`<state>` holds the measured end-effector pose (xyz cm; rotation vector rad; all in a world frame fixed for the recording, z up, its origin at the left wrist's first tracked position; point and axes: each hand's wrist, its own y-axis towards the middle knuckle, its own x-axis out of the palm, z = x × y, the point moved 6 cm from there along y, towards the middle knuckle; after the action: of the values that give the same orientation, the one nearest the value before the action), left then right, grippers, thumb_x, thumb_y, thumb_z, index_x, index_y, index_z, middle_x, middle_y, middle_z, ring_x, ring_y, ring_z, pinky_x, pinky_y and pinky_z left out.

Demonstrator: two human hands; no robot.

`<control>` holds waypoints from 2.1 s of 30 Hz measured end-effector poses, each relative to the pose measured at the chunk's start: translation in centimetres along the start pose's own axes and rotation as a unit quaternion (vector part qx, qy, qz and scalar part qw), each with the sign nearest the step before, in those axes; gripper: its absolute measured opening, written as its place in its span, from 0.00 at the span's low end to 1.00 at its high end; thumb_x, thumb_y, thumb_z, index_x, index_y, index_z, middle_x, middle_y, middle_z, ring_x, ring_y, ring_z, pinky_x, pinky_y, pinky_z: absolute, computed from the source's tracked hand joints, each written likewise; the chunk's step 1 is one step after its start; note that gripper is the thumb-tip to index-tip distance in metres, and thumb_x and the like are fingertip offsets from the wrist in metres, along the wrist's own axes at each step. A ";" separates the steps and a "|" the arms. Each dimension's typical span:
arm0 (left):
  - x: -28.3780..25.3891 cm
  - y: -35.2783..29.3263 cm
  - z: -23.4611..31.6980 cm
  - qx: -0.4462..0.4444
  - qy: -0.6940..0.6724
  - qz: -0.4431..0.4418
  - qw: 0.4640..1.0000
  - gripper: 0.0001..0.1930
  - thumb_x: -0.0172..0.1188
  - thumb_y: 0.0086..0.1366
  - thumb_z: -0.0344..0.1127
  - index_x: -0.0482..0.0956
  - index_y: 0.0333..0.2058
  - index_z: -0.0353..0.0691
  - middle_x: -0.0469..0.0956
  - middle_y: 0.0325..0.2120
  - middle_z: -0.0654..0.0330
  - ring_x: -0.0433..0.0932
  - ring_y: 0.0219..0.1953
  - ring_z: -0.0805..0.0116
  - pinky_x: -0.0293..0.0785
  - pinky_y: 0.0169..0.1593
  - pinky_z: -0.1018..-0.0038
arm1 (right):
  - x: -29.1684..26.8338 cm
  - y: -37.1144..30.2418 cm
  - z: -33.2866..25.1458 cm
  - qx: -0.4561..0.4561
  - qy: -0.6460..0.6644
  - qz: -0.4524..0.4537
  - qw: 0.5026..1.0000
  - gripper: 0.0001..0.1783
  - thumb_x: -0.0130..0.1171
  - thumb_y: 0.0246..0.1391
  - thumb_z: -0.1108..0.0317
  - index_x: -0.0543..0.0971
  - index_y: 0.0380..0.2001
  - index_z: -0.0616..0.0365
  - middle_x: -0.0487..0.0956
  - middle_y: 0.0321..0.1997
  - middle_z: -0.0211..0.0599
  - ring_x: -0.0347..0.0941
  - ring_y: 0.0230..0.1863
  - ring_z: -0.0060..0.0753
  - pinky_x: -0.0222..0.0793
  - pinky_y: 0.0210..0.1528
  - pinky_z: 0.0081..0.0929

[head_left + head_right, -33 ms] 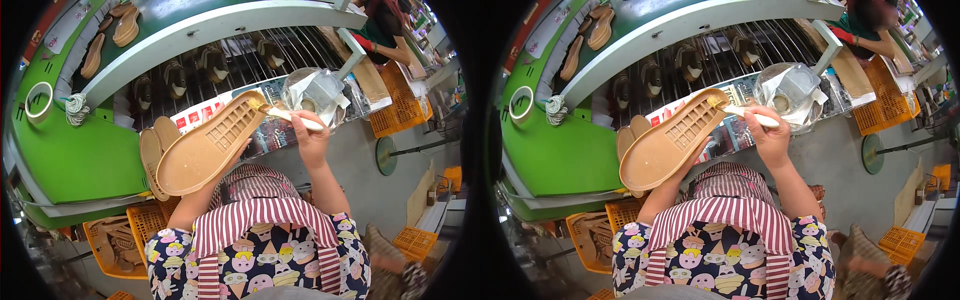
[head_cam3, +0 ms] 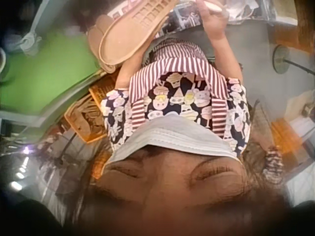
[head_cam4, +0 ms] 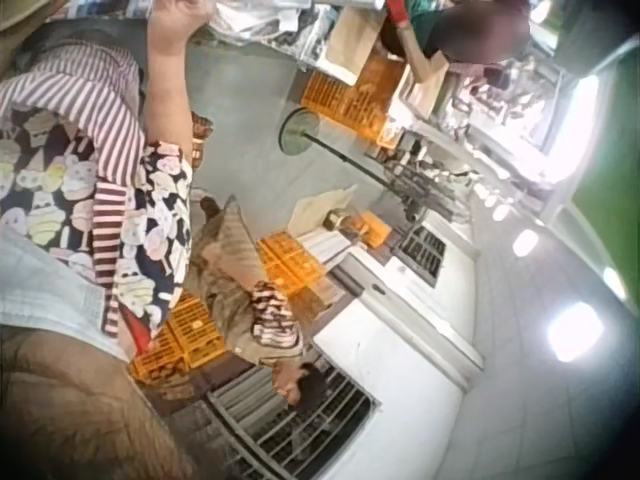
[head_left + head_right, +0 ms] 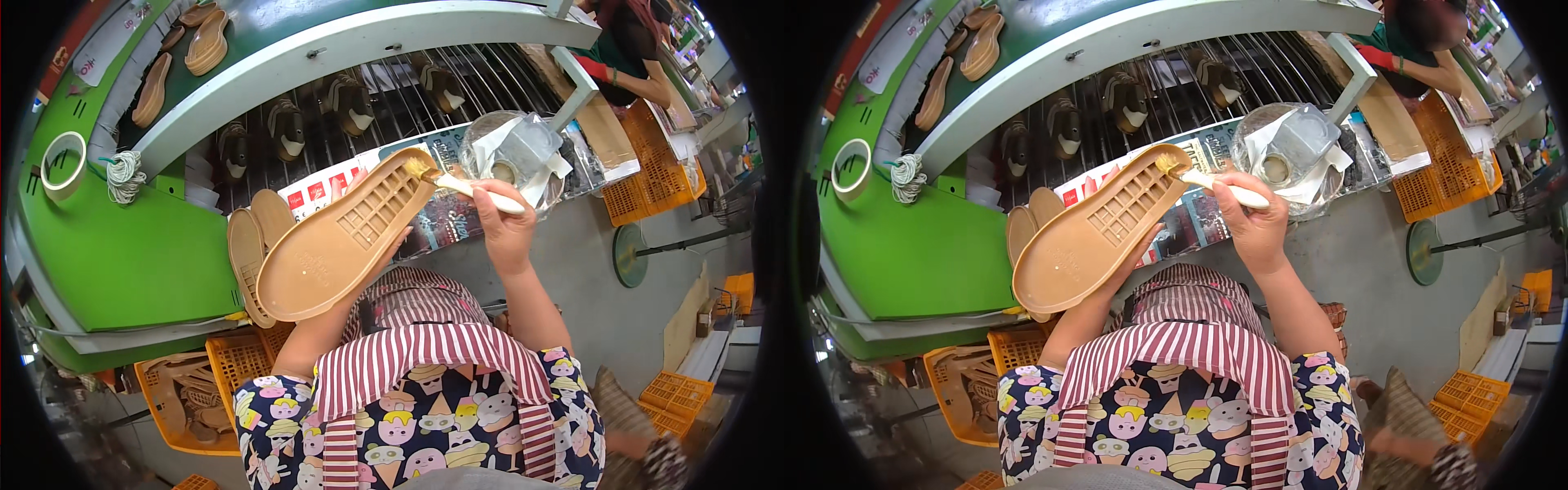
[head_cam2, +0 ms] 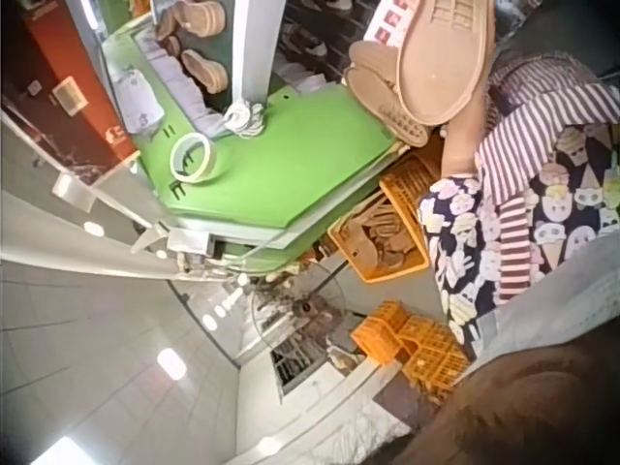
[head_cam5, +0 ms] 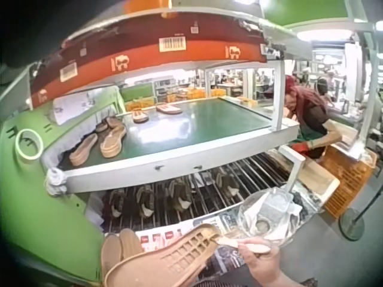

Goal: Applying a liquid coating or adhesive to the inside of a shoe sole using a brush in a factory setting.

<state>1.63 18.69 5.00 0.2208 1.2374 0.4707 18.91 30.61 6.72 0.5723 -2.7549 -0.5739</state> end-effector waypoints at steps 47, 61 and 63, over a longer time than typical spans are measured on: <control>4.3 0.1 0.0 0.028 0.013 -0.038 0.999 0.27 0.48 0.67 0.45 0.56 0.62 0.43 0.57 0.63 0.56 0.55 0.65 0.64 0.47 0.68 0.65 | 14.1 -4.1 -3.7 -0.152 -0.079 -0.391 0.904 0.13 0.69 0.42 0.73 0.78 0.33 0.61 0.81 0.34 0.41 0.80 0.36 0.39 0.75 0.38 0.30; 5.2 -0.7 2.5 0.027 -0.459 -0.105 0.882 0.25 0.60 0.62 0.44 0.68 0.55 0.42 0.68 0.55 0.58 0.67 0.58 0.67 0.62 0.62 0.71 | 13.4 2.4 -2.8 0.025 -0.095 -0.551 0.829 0.06 0.59 0.52 0.70 0.78 0.31 0.60 0.82 0.34 0.37 0.79 0.37 0.32 0.73 0.41 0.26; 6.2 -1.3 2.5 -0.009 -0.519 -0.170 0.838 0.24 0.61 0.62 0.44 0.69 0.54 0.42 0.70 0.54 0.58 0.68 0.57 0.67 0.65 0.61 0.71 | 12.3 2.8 -2.9 0.033 -0.119 -0.548 0.827 0.06 0.59 0.51 0.69 0.78 0.30 0.61 0.82 0.34 0.37 0.79 0.36 0.32 0.73 0.40 0.26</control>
<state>5.77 20.59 0.02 0.1893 0.1796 0.0023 8.11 26.80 12.72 2.2615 -2.3807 -0.7806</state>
